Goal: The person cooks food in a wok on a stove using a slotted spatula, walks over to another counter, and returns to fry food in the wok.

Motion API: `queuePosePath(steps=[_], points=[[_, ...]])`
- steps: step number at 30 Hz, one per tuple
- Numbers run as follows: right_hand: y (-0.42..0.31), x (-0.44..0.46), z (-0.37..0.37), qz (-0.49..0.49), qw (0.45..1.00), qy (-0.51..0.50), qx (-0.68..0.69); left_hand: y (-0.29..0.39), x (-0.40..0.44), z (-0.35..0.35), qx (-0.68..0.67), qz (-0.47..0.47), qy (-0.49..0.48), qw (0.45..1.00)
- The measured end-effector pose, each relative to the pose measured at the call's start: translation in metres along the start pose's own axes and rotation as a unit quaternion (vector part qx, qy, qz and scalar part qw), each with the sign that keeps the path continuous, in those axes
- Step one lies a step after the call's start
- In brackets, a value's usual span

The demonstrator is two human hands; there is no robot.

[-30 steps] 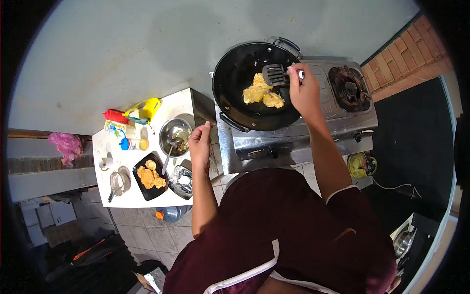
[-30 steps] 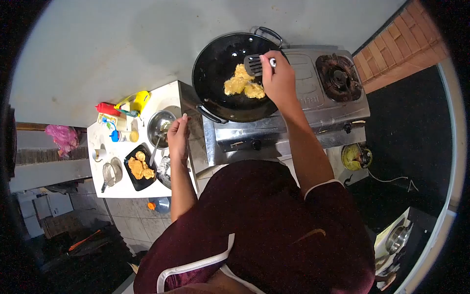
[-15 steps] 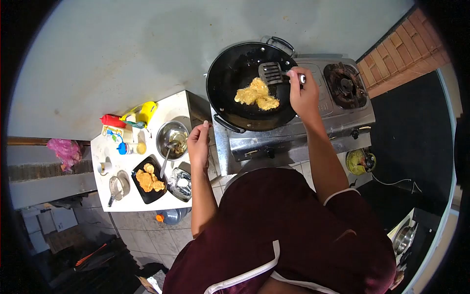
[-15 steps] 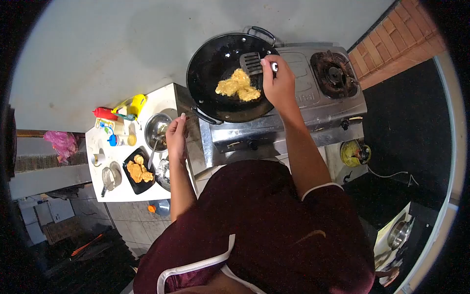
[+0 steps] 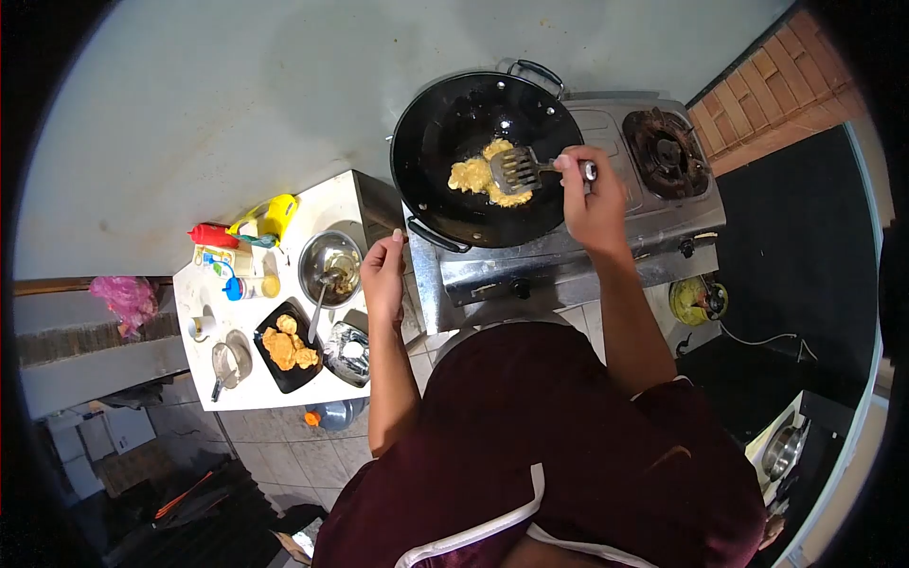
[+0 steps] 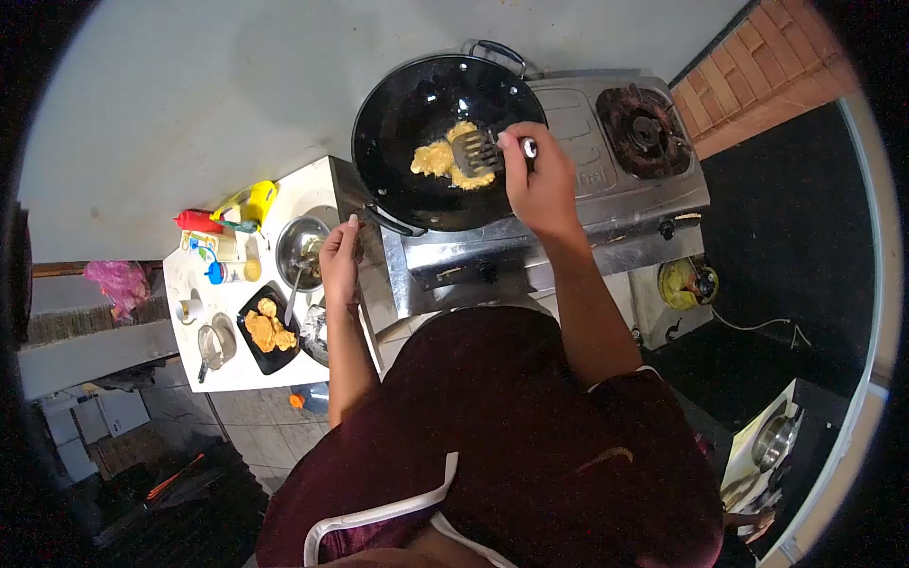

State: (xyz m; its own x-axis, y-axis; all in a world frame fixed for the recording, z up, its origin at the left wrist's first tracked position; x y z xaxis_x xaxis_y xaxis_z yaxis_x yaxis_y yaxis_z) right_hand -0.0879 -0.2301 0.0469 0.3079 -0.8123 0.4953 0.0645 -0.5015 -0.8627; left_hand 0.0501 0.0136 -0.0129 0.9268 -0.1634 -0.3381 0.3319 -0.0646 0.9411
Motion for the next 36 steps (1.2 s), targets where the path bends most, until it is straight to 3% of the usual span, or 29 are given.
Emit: queuePosePath(steps=[5, 7, 10, 18, 20, 29, 36], points=[[0.016, -0.002, 0.006, -0.032, 0.999, 0.008, -0.009, 0.000, -0.001, 0.000, 0.013, 0.006, 0.006, 1.000], [0.017, 0.001, 0.006, -0.076, 0.994, 0.065, 0.034, 0.003, -0.002, 0.000, 0.018, 0.014, 0.007, 1.000], [0.023, 0.004, 0.004, -0.059, 0.989, 0.119, 0.067, 0.002, 0.002, -0.003, -0.007, 0.012, -0.008, 1.000], [0.015, 0.004, -0.008, 0.062, 0.982, 0.126, 0.126, 0.008, 0.003, 0.008, 0.007, 0.009, -0.022, 1.000], [0.013, 0.001, -0.007, 0.100, 0.984, 0.088, 0.118, 0.011, -0.003, 0.010, 0.017, 0.006, -0.017, 1.000], [0.022, 0.010, 0.012, 0.026, 0.994, -0.002, 0.108, 0.015, -0.005, 0.013, 0.094, -0.003, -0.039, 0.995], [0.028, 0.014, 0.020, 0.025, 0.994, 0.052, 0.094, 0.005, 0.000, 0.008, 0.071, -0.008, -0.037, 0.997]])
Point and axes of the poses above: each hand's wrist, its own x-axis towards the middle knuckle, its own z-axis out of the palm, y = z × x, the point moved 1 cm from there along x, towards the middle knuckle, and after that the axes turned 11 degrees about y, right-handed, at the moved point
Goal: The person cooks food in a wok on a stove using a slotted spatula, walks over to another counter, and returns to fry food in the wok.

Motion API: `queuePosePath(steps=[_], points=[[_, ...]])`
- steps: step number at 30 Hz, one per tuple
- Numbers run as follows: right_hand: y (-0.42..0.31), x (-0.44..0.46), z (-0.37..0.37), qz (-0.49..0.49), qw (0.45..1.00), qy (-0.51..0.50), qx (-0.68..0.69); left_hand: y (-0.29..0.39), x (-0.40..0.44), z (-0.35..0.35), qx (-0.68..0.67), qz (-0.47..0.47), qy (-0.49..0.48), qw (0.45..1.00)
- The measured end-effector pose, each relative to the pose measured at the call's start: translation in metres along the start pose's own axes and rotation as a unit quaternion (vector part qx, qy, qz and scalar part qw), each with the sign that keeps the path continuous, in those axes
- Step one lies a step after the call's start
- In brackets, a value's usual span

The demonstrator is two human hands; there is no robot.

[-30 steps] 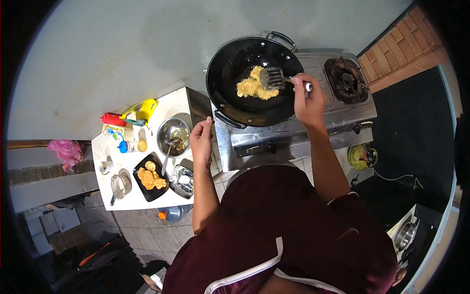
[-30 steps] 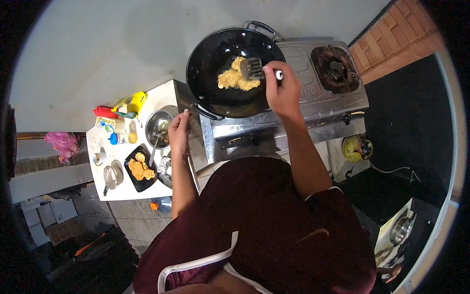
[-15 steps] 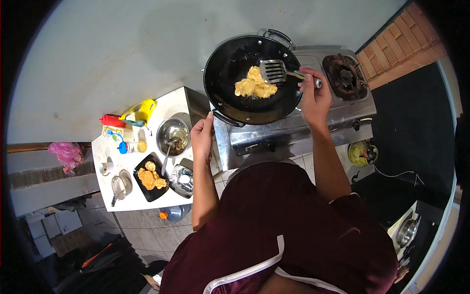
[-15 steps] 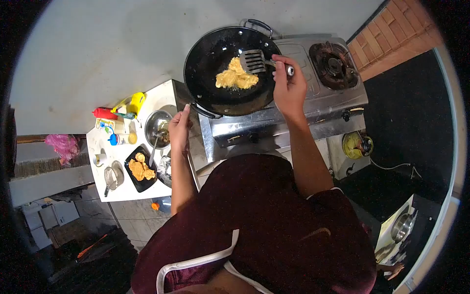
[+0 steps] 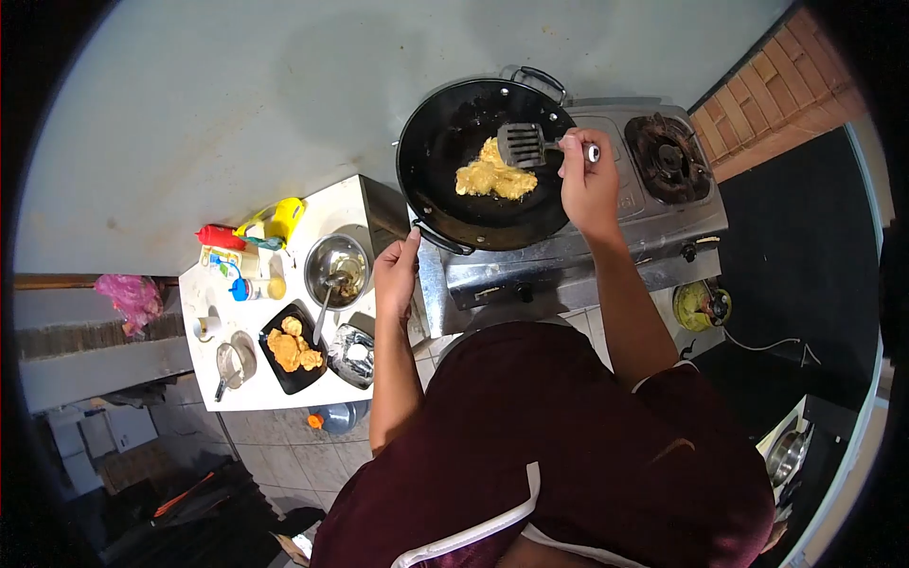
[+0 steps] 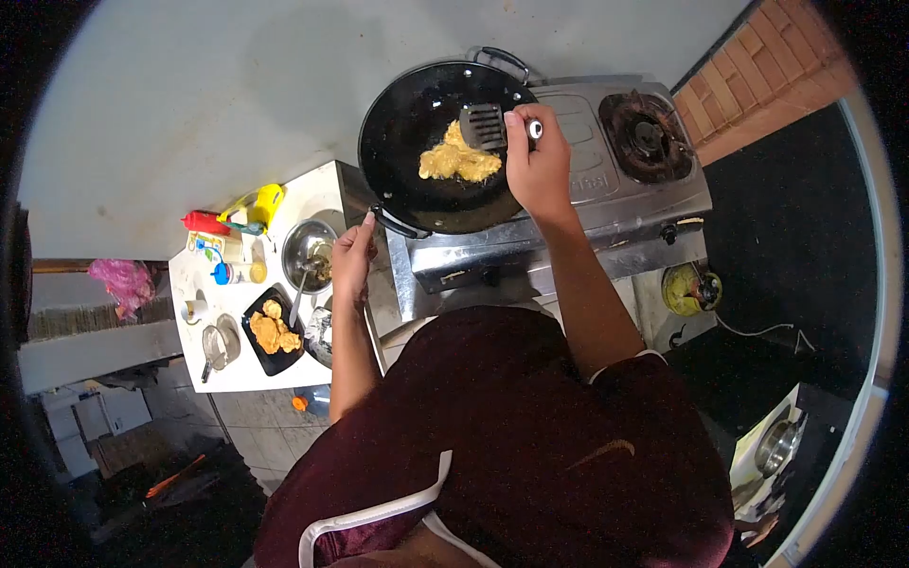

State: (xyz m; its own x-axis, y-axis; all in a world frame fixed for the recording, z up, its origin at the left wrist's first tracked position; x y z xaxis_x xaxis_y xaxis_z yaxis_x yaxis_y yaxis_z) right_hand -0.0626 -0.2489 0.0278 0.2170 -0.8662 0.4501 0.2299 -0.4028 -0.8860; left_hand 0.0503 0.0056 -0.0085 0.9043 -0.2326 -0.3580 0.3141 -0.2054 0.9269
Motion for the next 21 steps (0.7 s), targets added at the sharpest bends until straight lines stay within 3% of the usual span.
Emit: queuePosePath(steps=[6, 8, 10, 12, 16, 21], points=[[-0.001, -0.019, 0.001, 0.048, 0.994, -0.046, -0.087, 0.008, -0.010, -0.003, 0.006, 0.006, 0.012, 1.000], [-0.002, -0.023, 0.003, -0.062, 0.991, -0.044, -0.114, 0.008, -0.011, -0.003, -0.001, 0.006, 0.019, 1.000], [-0.010, -0.024, 0.004, -0.057, 0.988, -0.056, -0.129, 0.004, -0.008, -0.006, -0.009, 0.005, 0.021, 1.000], [-0.015, -0.022, 0.006, -0.152, 0.976, -0.044, -0.151, 0.004, -0.005, -0.006, -0.017, 0.006, 0.022, 1.000], [-0.014, -0.022, 0.007, -0.111, 0.978, -0.032, -0.173, 0.005, -0.006, -0.007, -0.007, 0.001, 0.025, 1.000], [-0.016, -0.022, 0.004, -0.172, 0.968, -0.005, -0.183, 0.000, -0.003, -0.010, -0.020, -0.002, 0.021, 1.000]])
Point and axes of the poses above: each hand's wrist, its own x-axis towards the middle knuckle, its own z-axis out of the palm, y = z × x, the point moved 1 cm from there along x, towards the middle knuckle, and after that the axes turned 11 degrees about y, right-handed, at the moved point
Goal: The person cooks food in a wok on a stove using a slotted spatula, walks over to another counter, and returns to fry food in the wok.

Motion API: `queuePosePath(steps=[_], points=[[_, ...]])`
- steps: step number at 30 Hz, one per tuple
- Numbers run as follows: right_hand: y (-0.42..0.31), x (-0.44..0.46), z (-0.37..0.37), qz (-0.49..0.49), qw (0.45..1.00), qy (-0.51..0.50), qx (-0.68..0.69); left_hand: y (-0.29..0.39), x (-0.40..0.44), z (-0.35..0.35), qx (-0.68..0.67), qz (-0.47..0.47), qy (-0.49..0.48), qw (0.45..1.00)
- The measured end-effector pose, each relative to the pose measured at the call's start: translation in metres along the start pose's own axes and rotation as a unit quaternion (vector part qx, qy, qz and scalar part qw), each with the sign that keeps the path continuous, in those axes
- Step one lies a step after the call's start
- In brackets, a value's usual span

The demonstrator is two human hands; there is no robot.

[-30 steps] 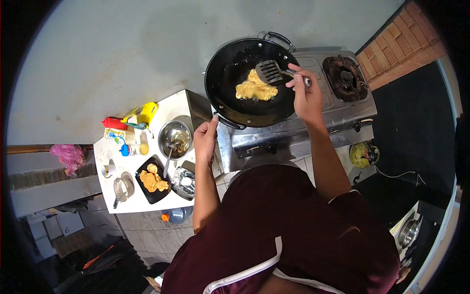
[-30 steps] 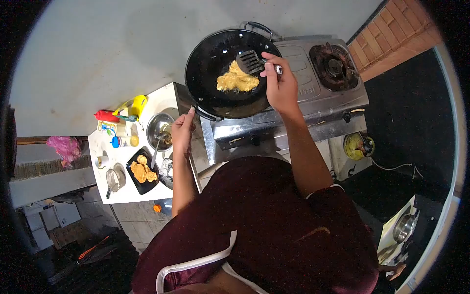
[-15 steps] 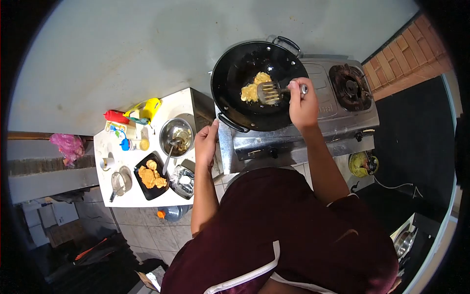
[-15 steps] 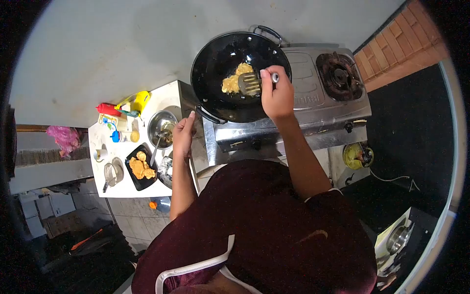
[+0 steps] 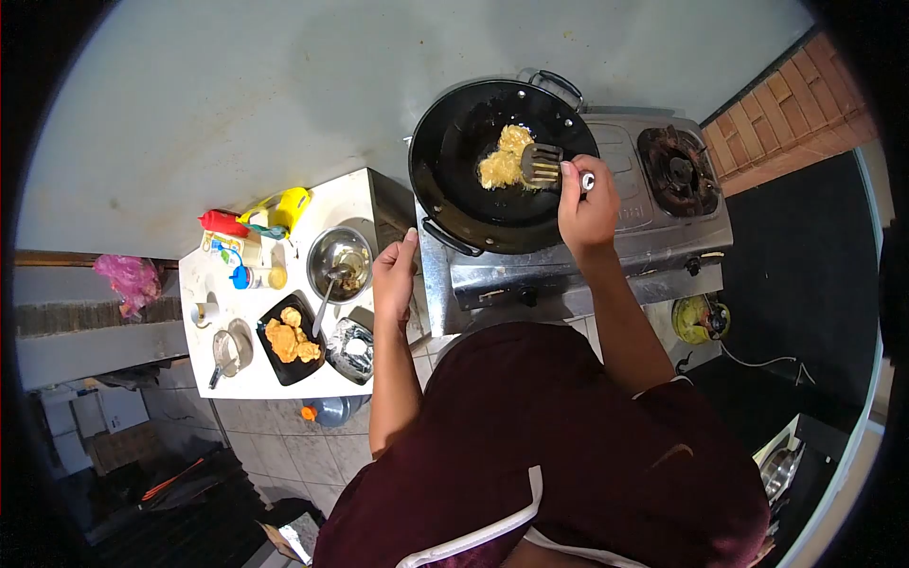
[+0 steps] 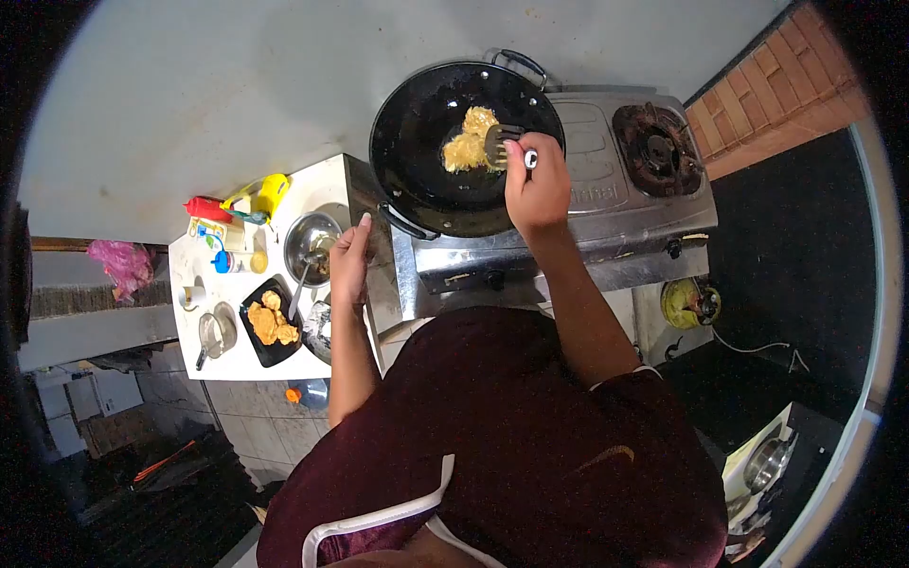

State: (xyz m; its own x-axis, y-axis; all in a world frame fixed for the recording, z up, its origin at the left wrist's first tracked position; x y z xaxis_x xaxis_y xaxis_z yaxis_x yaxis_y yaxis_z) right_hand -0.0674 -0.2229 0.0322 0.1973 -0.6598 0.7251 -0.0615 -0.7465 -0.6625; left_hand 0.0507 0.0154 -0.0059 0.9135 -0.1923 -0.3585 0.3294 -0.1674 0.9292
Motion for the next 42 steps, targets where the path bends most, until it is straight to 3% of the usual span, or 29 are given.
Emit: queuePosePath(steps=[10, 18, 21, 27, 34, 36, 42], points=[[0.012, 0.017, 0.010, 0.018, 0.998, 0.041, 0.041, -0.001, -0.002, 0.001, 0.008, 0.015, -0.003, 1.000], [0.025, 0.047, 0.013, 0.137, 0.989, -0.047, 0.035, -0.001, -0.003, -0.003, -0.011, -0.003, 0.014, 1.000], [0.028, 0.055, 0.016, 0.076, 0.995, -0.063, 0.024, 0.000, -0.005, -0.004, -0.005, -0.007, 0.020, 1.000], [0.019, 0.062, 0.018, 0.116, 0.986, -0.119, 0.037, 0.001, -0.008, -0.004, 0.000, 0.016, 0.015, 1.000], [0.018, 0.061, 0.015, 0.091, 0.992, -0.064, 0.060, -0.002, -0.005, -0.009, -0.032, -0.008, 0.036, 0.999], [0.004, 0.060, 0.007, 0.196, 0.975, -0.081, 0.073, -0.003, -0.007, -0.007, -0.031, -0.014, 0.046, 0.998], [0.004, 0.023, 0.003, 0.130, 0.984, -0.097, 0.074, -0.008, -0.010, -0.006, -0.022, -0.012, 0.044, 0.999]])
Point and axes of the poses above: each hand's wrist, its own x-axis towards the middle knuckle, its own z-axis out of the palm, y = z × x, the point moved 1 cm from there along x, towards the middle knuckle, and after that the axes turned 11 degrees about y, right-handed, at the moved point
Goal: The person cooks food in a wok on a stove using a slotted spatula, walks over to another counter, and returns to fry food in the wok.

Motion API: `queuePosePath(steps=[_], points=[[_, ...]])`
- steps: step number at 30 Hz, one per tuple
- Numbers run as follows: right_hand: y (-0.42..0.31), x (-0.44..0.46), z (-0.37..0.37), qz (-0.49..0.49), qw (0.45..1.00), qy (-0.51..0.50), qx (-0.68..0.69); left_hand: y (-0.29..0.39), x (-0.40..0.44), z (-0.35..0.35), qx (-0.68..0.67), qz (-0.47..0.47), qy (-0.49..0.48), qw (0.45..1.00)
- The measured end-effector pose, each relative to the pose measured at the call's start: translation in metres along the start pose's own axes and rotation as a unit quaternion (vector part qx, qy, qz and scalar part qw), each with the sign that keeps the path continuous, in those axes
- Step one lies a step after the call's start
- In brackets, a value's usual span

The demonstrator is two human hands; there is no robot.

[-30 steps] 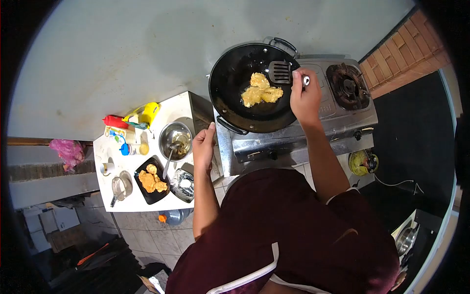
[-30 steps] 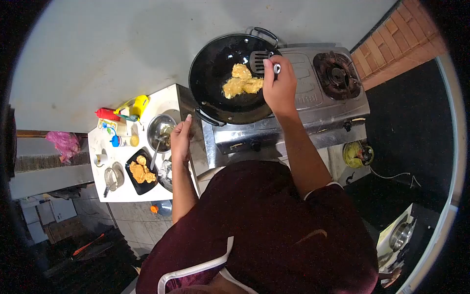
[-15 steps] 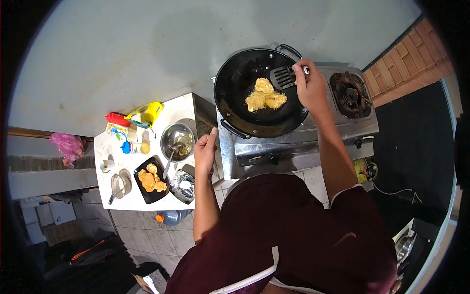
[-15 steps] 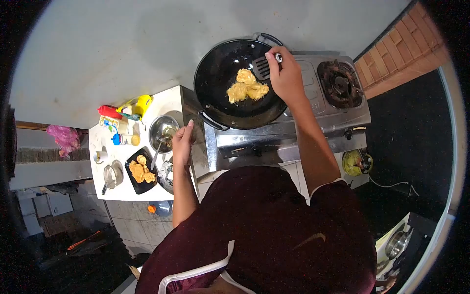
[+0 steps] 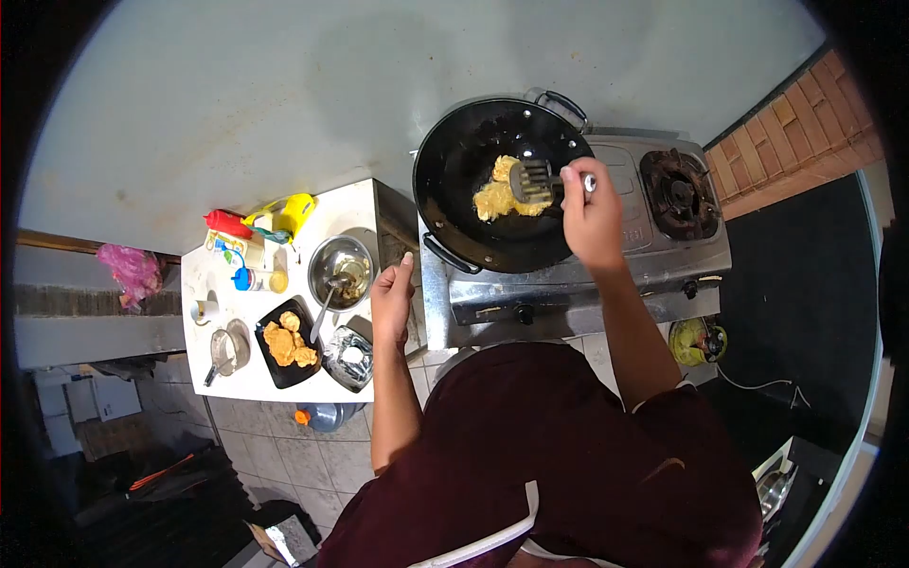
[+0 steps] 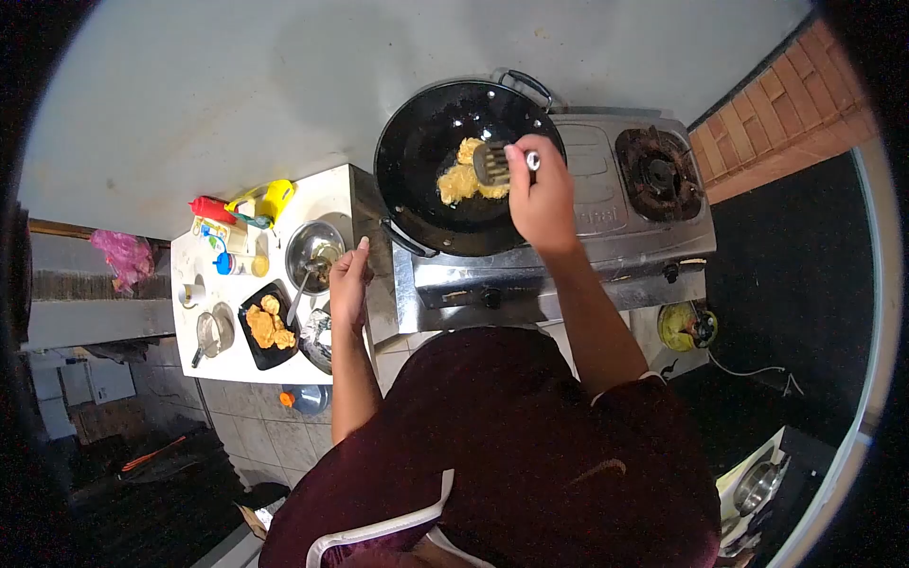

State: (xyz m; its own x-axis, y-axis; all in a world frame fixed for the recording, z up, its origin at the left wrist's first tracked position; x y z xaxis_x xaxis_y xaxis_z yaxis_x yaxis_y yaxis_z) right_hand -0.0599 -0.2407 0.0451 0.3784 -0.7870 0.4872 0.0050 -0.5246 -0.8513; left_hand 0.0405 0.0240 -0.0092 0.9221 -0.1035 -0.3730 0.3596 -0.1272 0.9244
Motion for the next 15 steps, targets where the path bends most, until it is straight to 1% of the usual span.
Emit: queuePosePath(steps=[2, 3, 5, 6, 8, 11, 13, 15], points=[[-0.003, -0.009, -0.001, -0.047, 0.999, -0.013, -0.023, -0.002, 0.001, -0.002, -0.017, -0.008, -0.001, 1.000], [-0.004, -0.012, -0.002, -0.047, 0.999, -0.014, -0.022, -0.001, 0.000, -0.001, -0.016, -0.008, 0.000, 1.000], [-0.006, -0.015, -0.004, -0.111, 0.994, -0.006, -0.020, 0.001, -0.003, 0.000, -0.015, -0.010, 0.015, 1.000], [-0.004, -0.015, -0.004, -0.128, 0.991, -0.008, -0.032, -0.001, -0.002, 0.000, -0.014, -0.012, 0.017, 1.000], [0.001, -0.013, -0.003, -0.139, 0.990, -0.004, -0.026, -0.006, 0.001, 0.001, -0.015, 0.008, -0.004, 1.000], [0.004, -0.015, -0.002, -0.161, 0.987, 0.000, -0.007, -0.001, -0.007, 0.010, 0.010, 0.017, 0.007, 1.000], [0.006, -0.015, 0.000, -0.169, 0.986, -0.004, 0.006, 0.004, -0.010, 0.015, -0.009, 0.012, 0.000, 1.000], [0.011, -0.016, 0.003, -0.161, 0.986, 0.035, 0.011, 0.000, -0.009, 0.014, 0.022, 0.015, -0.019, 0.999]])
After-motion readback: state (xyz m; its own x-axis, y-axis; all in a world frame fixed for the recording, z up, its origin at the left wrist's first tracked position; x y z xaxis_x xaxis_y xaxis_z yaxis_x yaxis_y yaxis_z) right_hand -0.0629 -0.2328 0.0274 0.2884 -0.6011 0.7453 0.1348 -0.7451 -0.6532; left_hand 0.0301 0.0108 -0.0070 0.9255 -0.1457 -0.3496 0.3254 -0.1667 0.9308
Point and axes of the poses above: each hand's wrist, its own x-axis towards the middle knuckle, its own z-axis out of the palm, y = z × x, the point moved 1 cm from there along x, towards the middle knuckle, and after that the axes turned 11 degrees about y, right-handed, at the moved point
